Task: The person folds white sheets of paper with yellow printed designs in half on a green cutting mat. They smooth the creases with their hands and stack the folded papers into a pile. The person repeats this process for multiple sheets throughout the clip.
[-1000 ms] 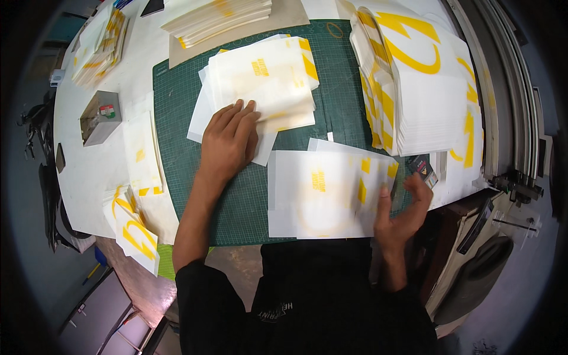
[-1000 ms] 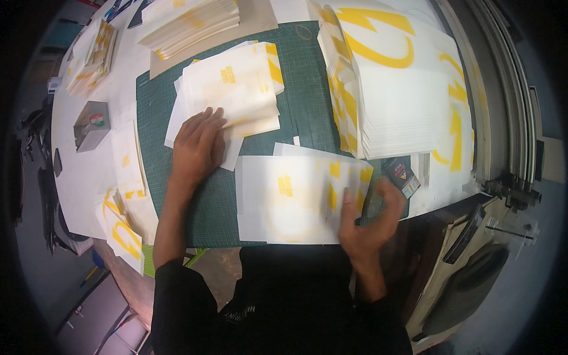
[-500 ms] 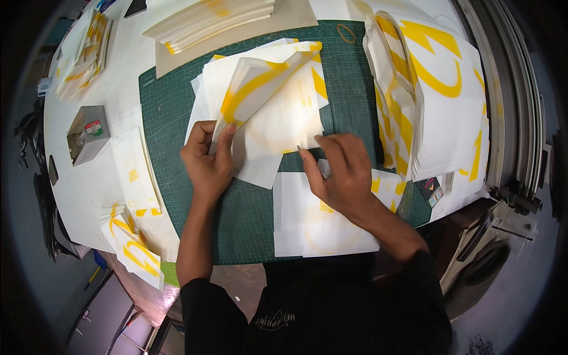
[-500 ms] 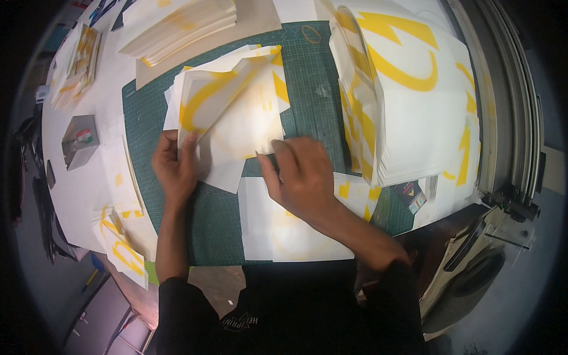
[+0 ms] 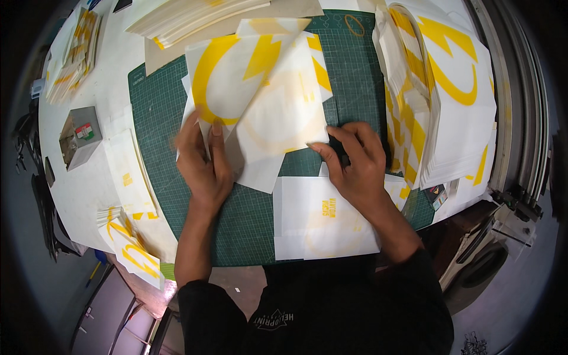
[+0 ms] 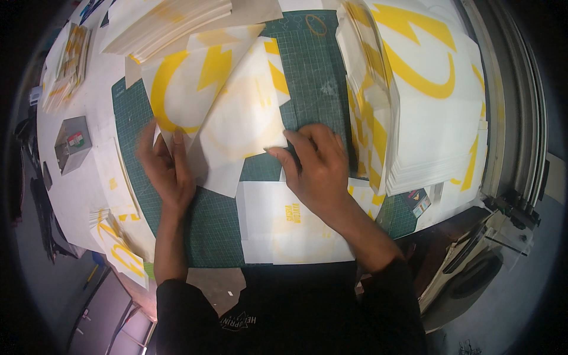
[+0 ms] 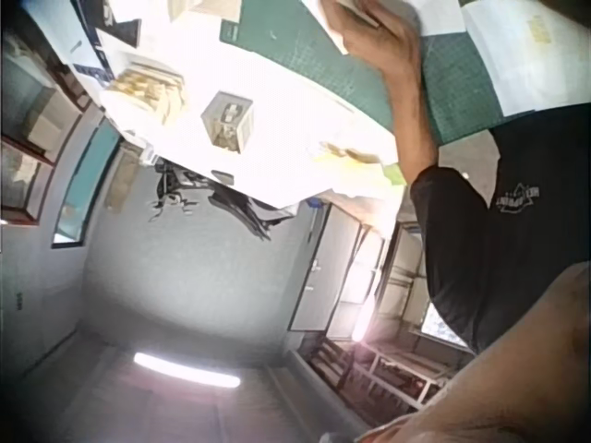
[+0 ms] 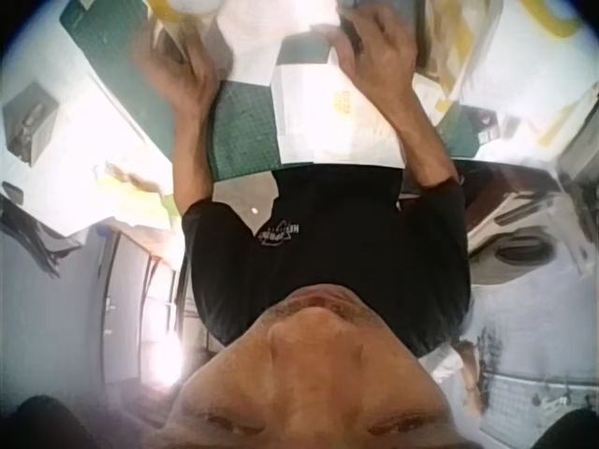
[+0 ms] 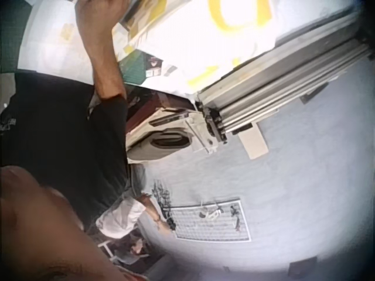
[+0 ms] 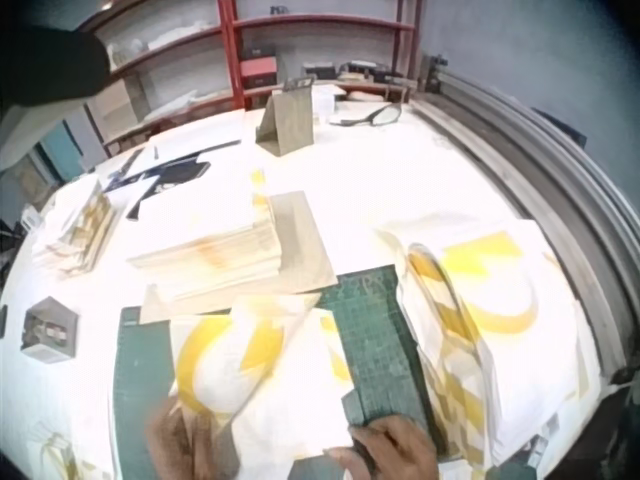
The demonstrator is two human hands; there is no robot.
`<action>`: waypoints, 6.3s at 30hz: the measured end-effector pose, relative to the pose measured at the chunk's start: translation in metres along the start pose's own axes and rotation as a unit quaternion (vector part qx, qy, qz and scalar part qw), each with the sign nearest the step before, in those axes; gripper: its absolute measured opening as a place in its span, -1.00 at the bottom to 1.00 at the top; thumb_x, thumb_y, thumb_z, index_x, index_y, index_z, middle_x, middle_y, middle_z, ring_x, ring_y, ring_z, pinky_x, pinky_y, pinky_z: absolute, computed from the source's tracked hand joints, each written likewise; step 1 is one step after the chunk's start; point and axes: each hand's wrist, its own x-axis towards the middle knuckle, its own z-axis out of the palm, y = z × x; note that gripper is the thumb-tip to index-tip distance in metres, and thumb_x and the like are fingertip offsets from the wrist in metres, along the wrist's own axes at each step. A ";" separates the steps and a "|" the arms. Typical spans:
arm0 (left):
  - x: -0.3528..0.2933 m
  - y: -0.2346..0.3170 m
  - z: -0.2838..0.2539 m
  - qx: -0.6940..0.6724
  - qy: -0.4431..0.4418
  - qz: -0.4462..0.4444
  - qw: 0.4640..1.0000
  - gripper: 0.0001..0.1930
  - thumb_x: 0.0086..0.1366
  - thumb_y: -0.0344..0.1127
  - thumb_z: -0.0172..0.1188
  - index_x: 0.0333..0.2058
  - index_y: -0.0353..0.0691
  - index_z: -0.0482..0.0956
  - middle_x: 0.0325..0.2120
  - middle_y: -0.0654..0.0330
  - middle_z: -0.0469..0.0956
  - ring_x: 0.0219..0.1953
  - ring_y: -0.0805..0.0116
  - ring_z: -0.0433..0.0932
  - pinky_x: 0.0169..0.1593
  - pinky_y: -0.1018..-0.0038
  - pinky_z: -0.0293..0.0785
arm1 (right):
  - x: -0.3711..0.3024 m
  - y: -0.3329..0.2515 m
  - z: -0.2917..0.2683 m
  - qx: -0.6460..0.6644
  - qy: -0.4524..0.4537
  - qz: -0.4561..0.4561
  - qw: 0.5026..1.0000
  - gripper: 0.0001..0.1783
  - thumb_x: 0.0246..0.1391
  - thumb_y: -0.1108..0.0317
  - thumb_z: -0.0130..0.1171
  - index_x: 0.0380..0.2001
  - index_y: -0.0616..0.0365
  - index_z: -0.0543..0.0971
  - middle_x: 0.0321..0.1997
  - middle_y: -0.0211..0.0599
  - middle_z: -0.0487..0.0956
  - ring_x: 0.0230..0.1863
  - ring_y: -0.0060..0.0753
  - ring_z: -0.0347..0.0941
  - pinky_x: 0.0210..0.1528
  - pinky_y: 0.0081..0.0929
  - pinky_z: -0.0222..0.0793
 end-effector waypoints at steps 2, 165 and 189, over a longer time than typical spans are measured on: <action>0.001 -0.002 -0.006 0.083 -0.077 0.062 0.992 -0.74 0.37 -0.53 0.19 0.01 -0.35 0.63 -0.14 -0.08 0.69 -0.23 0.28 0.71 -0.13 0.42 0.60 | 0.001 0.000 0.001 -0.009 0.011 -0.005 1.000 -0.68 -0.01 0.38 0.55 -0.22 0.31 0.70 -0.33 -0.20 0.53 -0.38 -0.26 0.48 -0.38 -0.41 0.38; 0.006 -0.006 -0.016 0.016 -0.151 0.154 0.976 -0.68 -0.06 -0.49 0.46 -0.24 -0.24 0.72 -0.28 -0.03 0.66 -0.28 0.03 0.67 -0.20 0.31 0.62 | 0.005 0.005 0.002 0.051 0.029 -0.024 0.998 -0.67 0.02 0.42 0.48 -0.14 0.25 0.65 -0.22 -0.17 0.59 -0.23 -0.16 0.54 -0.20 -0.30 0.40; 0.008 -0.005 -0.016 0.052 -0.170 0.181 0.967 -0.49 -0.17 -0.20 0.71 -0.21 -0.20 0.73 -0.17 0.00 0.69 -0.15 0.09 0.70 -0.07 0.30 0.66 | 0.003 0.010 0.003 0.066 0.018 -0.022 0.997 -0.49 -0.25 0.64 0.44 -0.11 0.23 0.59 -0.14 -0.15 0.57 -0.19 -0.08 0.53 -0.14 -0.26 0.40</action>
